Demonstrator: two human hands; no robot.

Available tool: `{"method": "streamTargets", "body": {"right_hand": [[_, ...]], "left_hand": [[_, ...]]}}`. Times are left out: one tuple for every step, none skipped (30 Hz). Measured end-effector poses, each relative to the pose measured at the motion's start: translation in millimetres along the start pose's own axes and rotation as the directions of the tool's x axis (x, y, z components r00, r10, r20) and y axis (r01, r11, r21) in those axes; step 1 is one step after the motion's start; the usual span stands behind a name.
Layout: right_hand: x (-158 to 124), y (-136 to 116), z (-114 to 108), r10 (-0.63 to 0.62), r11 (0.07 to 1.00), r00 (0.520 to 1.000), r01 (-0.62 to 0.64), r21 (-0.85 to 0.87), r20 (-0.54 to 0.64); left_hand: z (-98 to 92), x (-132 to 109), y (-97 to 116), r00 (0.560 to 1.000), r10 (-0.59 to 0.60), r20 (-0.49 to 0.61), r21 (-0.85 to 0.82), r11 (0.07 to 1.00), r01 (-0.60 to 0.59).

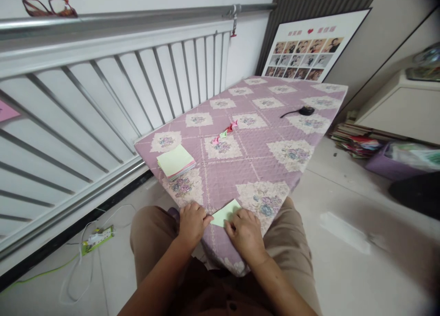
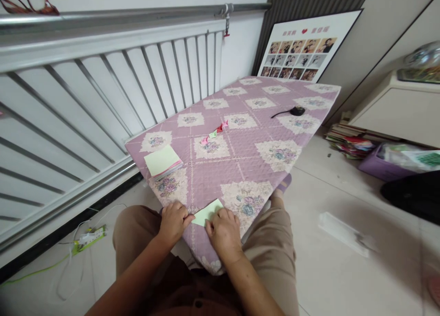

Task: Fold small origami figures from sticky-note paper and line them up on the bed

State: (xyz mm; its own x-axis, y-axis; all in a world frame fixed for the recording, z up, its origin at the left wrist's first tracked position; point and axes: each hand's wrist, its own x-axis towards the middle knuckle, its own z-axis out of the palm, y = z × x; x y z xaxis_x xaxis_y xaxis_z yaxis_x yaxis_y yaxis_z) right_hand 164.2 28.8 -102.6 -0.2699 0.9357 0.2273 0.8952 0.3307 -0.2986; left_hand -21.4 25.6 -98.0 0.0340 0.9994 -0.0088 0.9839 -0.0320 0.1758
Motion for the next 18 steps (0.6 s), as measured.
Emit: {"method": "streamTargets", "body": {"right_hand": [[0.3,-0.2,-0.3,0.0,1.0,1.0,0.0,-0.004,0.002],[0.5,-0.4,-0.5,0.0,1.0,1.0,0.0,-0.007,0.003],[0.6,-0.5,-0.8,0.001,1.0,1.0,-0.001,-0.011,0.002],[0.7,-0.7,-0.9,0.001,1.0,1.0,-0.001,-0.013,-0.002],[0.6,-0.7,-1.0,0.0,1.0,1.0,0.0,-0.016,-0.008],[0.5,-0.8,-1.0,-0.004,1.0,1.0,0.003,-0.018,-0.015],[0.4,-0.8,-1.0,-0.009,1.0,1.0,0.009,-0.021,-0.023],[0.4,-0.7,-0.9,-0.015,1.0,0.999,0.014,-0.024,-0.029],[0.4,-0.5,-0.8,-0.019,1.0,0.999,0.018,-0.025,-0.036],[0.3,-0.3,-0.8,-0.021,0.999,0.999,0.02,-0.025,-0.042],[0.1,0.1,-0.8,-0.022,1.0,0.999,0.021,-0.022,-0.049],[-0.7,0.6,-0.7,-0.027,1.0,0.998,0.027,-0.013,-0.059],[-2.1,1.3,-0.6,-0.042,0.999,0.997,0.042,0.001,-0.069],[-4.4,2.3,-0.5,-0.072,0.997,0.994,0.074,0.021,-0.079],[-7.7,3.6,-0.1,-0.115,0.992,0.99,0.118,0.041,-0.086],[-12.0,5.2,0.4,-0.164,0.984,0.982,0.169,0.059,-0.093],[-17.0,7.3,1.1,-0.212,0.973,0.973,0.219,0.072,-0.097],[-22.5,9.9,2.0,-0.248,0.964,0.964,0.256,0.075,-0.099]], "left_hand": [[-0.1,0.1,0.0,1.0,0.007,-0.006,0.009,1.0,-0.007],[-0.4,0.0,0.5,1.0,0.013,-0.014,0.017,1.0,-0.013],[-0.9,-0.2,1.5,0.999,0.017,-0.028,0.026,1.0,-0.016],[-1.5,-0.8,3.2,0.999,0.024,-0.045,0.035,0.999,-0.022],[-2.0,-1.7,5.5,0.997,0.04,-0.065,0.047,0.998,-0.037],[-2.4,-3.1,8.4,0.994,0.074,-0.08,0.059,0.996,-0.07],[-2.4,-4.9,11.5,0.987,0.133,-0.086,0.07,0.989,-0.127],[-1.9,-7.3,14.6,0.974,0.214,-0.078,0.077,0.975,-0.208],[-0.8,-10.1,17.5,0.952,0.3,-0.061,0.076,0.952,-0.296],[1.0,-13.2,19.7,0.926,0.374,-0.041,0.068,0.926,-0.371],[3.3,-16.4,21.2,0.905,0.424,-0.024,0.055,0.905,-0.423],[6.0,-19.6,21.9,0.895,0.445,-0.017,0.042,0.895,-0.444],[9.0,-22.5,21.7,0.895,0.445,-0.02,0.033,0.895,-0.444],[11.9,-25.2,20.8,0.9,0.436,-0.033,0.026,0.9,-0.435],[14.7,-27.5,19.4,0.903,0.427,-0.047,0.02,0.904,-0.427],[17.2,-29.5,17.4,0.903,0.425,-0.061,0.013,0.905,-0.425],[19.4,-31.1,15.1,0.902,0.426,-0.073,0.005,0.904,-0.427],[21.3,-32.6,12.4,0.9,0.428,-0.08,-0.004,0.903,-0.43]]}}
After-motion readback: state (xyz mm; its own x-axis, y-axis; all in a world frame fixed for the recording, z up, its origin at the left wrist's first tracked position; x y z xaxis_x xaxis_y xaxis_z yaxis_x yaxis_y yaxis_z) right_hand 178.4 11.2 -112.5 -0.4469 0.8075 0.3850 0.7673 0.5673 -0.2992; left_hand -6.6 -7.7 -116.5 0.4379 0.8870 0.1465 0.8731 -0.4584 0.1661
